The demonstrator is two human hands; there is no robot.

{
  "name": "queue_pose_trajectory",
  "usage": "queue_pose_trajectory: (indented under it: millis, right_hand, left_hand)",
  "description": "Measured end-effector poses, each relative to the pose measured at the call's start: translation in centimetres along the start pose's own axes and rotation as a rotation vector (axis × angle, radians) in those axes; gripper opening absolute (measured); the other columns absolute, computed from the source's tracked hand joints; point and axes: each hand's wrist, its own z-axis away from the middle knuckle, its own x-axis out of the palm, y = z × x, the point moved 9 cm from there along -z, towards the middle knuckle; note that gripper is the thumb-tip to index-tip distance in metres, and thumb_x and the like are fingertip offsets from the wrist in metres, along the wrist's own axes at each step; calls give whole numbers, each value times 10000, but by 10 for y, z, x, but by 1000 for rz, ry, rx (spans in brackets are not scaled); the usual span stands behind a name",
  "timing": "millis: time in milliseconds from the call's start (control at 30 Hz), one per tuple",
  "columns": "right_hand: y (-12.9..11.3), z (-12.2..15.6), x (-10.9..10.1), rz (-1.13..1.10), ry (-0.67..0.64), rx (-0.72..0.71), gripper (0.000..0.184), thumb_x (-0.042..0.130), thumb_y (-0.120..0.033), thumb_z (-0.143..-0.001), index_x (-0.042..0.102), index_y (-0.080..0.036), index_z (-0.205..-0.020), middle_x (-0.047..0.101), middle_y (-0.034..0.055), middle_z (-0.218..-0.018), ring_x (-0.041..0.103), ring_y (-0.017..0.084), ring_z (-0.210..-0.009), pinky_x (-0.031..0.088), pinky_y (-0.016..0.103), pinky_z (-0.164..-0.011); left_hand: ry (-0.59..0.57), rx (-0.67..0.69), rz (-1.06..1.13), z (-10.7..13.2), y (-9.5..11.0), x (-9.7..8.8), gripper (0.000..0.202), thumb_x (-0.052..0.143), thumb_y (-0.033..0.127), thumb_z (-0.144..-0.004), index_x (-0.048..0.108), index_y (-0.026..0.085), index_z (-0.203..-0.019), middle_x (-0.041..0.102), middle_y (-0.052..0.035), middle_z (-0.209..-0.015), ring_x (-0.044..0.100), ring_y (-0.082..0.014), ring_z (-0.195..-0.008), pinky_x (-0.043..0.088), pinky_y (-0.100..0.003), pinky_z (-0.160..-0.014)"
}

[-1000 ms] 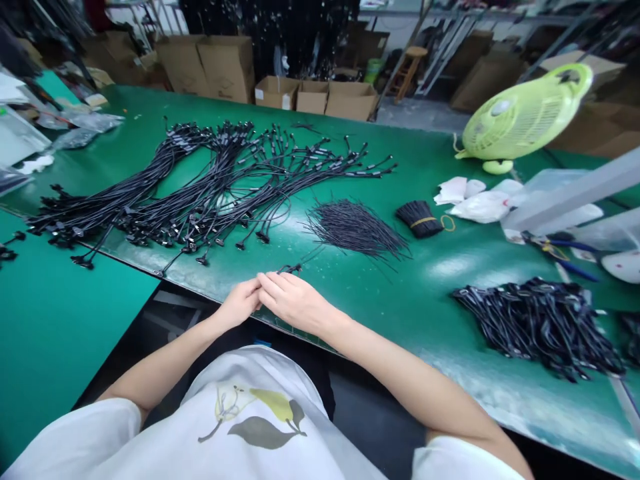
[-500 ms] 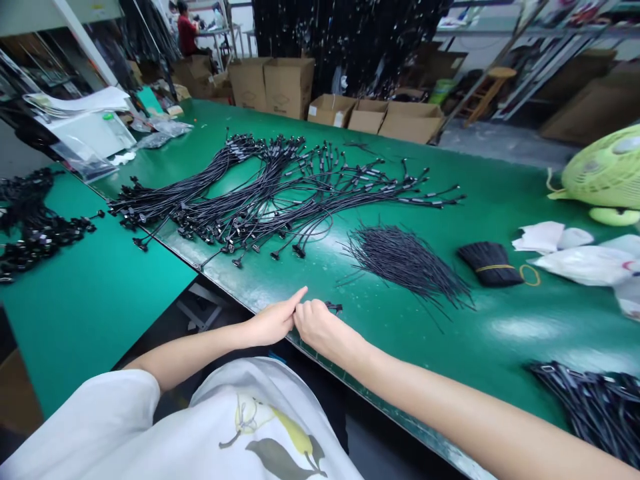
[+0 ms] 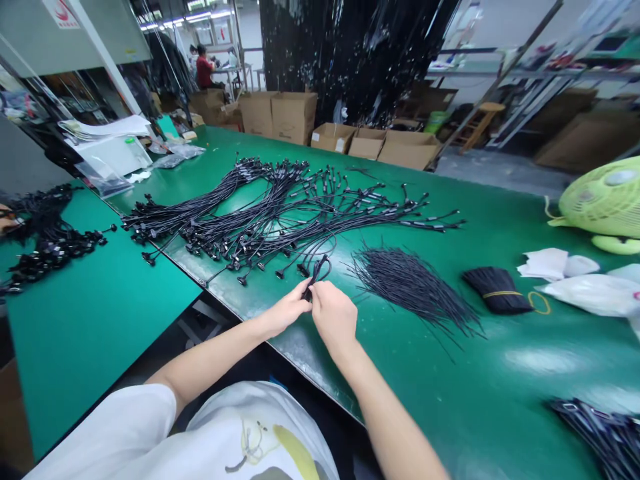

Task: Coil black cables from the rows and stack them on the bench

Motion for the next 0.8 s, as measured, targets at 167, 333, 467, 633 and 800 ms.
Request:
queue_pose_trajectory:
  millis: [167, 333, 467, 633, 800]
  right_hand:
    - [12, 22, 11, -553, -27, 218, 297, 389, -371, -962, 610, -225, -827, 672, 51, -809, 626, 220, -737, 473, 318, -667]
    - [23, 25, 13, -635, -191, 256, 339, 399, -367, -952, 535, -204, -687, 582, 10, -662, 554, 168, -636, 431, 266, -613]
    - [5, 29, -6, -400, -111, 126, 307, 378, -274, -971, 558, -188, -737, 606, 33, -732, 545, 156, -683, 387, 260, -653]
    - [-37, 46, -3, -248, -154, -98, 313, 382, -252, -985, 595, -169, -771, 619, 55, -746, 530, 162, -706, 354, 276, -685]
    - [4, 49, 3, -518, -161, 212, 293, 402, -243, -972, 557, -181, -732, 600, 17, -733, 537, 137, -693, 358, 244, -669]
  left_hand:
    - [-6, 142, 56, 12, 24, -21, 481, 495, 37, -695, 689, 177, -1113, 572, -92, -1253, 484, -250, -1209, 374, -407, -1056]
    - [-116, 372, -442, 50, 46, -5, 354, 449, 96, -810, 766, 237, -881, 556, -69, -987, 502, -201, -1015, 369, -359, -1014]
    - [-160, 213, -372, 45, 22, -1, 246, 517, 171, -810, 753, 202, -871, 602, -67, -908, 531, -208, -925, 404, -355, -934]
    - [-28, -72, 242, 30, -1, -21, 443, 552, 525, -843, 723, 126, -931, 654, -106, -909, 568, -227, -926, 454, -338, -847]
    - [-76, 132, 102, 47, 22, -13, 470, 589, 553, -835, 705, 115, -714, 594, -98, -957, 540, -174, -880, 443, -266, -781]
